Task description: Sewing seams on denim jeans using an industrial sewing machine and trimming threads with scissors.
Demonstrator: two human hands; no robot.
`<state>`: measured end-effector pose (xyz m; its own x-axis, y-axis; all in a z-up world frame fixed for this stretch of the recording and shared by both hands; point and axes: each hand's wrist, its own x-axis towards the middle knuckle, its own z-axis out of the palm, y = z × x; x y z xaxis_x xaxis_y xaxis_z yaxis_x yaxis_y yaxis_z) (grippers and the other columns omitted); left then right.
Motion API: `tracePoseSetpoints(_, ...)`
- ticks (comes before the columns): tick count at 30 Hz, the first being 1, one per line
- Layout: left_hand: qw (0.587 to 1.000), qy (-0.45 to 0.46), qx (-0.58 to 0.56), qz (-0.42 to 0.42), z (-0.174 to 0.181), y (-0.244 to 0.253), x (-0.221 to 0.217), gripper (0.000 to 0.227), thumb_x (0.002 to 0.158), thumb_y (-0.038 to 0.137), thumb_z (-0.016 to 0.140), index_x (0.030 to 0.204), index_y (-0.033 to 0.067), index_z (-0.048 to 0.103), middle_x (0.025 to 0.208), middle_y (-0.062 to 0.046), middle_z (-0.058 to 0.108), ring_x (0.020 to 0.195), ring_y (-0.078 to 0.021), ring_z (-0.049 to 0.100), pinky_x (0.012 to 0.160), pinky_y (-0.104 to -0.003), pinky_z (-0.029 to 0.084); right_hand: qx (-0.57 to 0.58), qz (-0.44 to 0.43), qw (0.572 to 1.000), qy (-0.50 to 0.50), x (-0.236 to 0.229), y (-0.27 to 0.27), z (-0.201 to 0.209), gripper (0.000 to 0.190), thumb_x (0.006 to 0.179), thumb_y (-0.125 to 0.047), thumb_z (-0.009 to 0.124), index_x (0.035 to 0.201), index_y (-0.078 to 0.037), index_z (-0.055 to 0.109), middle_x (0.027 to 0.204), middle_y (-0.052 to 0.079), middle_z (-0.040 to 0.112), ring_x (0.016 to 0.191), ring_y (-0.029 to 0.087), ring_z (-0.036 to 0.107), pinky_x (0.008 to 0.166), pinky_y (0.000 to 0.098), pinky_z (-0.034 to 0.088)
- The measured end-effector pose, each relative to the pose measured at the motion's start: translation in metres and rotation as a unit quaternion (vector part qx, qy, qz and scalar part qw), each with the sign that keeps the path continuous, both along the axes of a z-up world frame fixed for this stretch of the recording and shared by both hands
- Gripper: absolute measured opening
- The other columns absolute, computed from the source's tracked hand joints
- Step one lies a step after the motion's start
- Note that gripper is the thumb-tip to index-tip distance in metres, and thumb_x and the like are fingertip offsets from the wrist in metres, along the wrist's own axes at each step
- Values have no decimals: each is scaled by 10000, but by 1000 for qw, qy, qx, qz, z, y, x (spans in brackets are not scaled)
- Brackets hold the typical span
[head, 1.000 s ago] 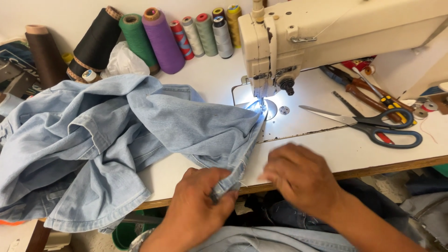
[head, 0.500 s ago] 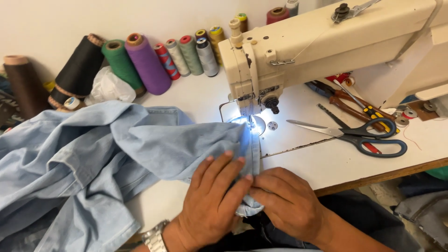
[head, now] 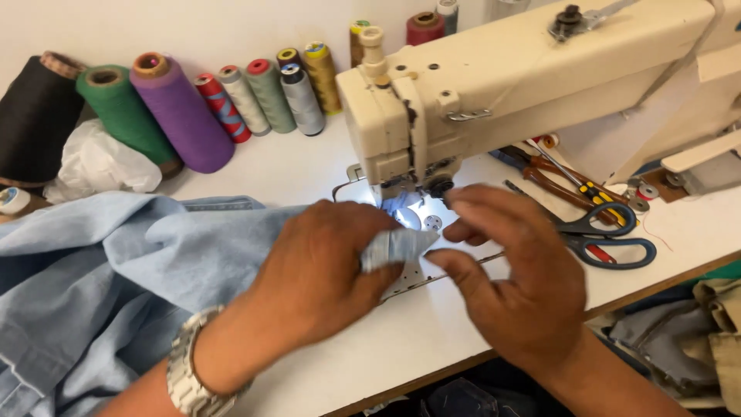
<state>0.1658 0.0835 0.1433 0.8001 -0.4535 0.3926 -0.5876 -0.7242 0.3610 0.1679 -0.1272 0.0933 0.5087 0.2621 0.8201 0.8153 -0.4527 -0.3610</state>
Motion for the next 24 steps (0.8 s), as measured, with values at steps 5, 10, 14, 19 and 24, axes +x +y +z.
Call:
tracePoseSetpoints(5,987,120,-21,102,17,7,6,107,824,296,653,791,195,668,745,-2,746,702,-269,676,631,-431,456,-30,-34,998,-32,1,15,-6,136,945,-77,724,1060,-7,704,1034,142,734,940,243,732,856,326,582)
tracePoseSetpoints(10,995,23,-97,-17,7,13,0,197,785,124,628,955,143,727,900,11,758,784,-207,712,684,-357,513,-43,-47,992,-106,5,28,-17,117,964,27,685,1069,78,692,1058,214,705,914,312,710,861,383,586)
tracePoseSetpoints(14,993,3,-110,-32,3,17,0,98,831,126,703,928,144,698,847,20,713,743,-180,681,656,-333,502,-53,-55,991,-113,5,28,-17,98,971,35,627,1049,63,679,1052,198,706,908,310,698,840,396,566)
tracePoseSetpoints(19,981,-189,-33,-43,-15,20,3,301,749,145,865,961,103,656,801,-45,620,751,-301,605,604,-449,447,-39,-32,995,-89,3,25,-20,86,975,18,591,1043,41,639,1045,189,717,953,284,712,835,346,560)
tracePoseSetpoints(24,950,-308,-45,5,-25,14,-3,216,796,151,777,970,101,658,720,-23,534,657,-266,543,587,-421,376,-36,31,998,-38,12,16,-21,118,992,-61,634,1088,6,651,1159,203,708,1026,306,724,874,351,569)
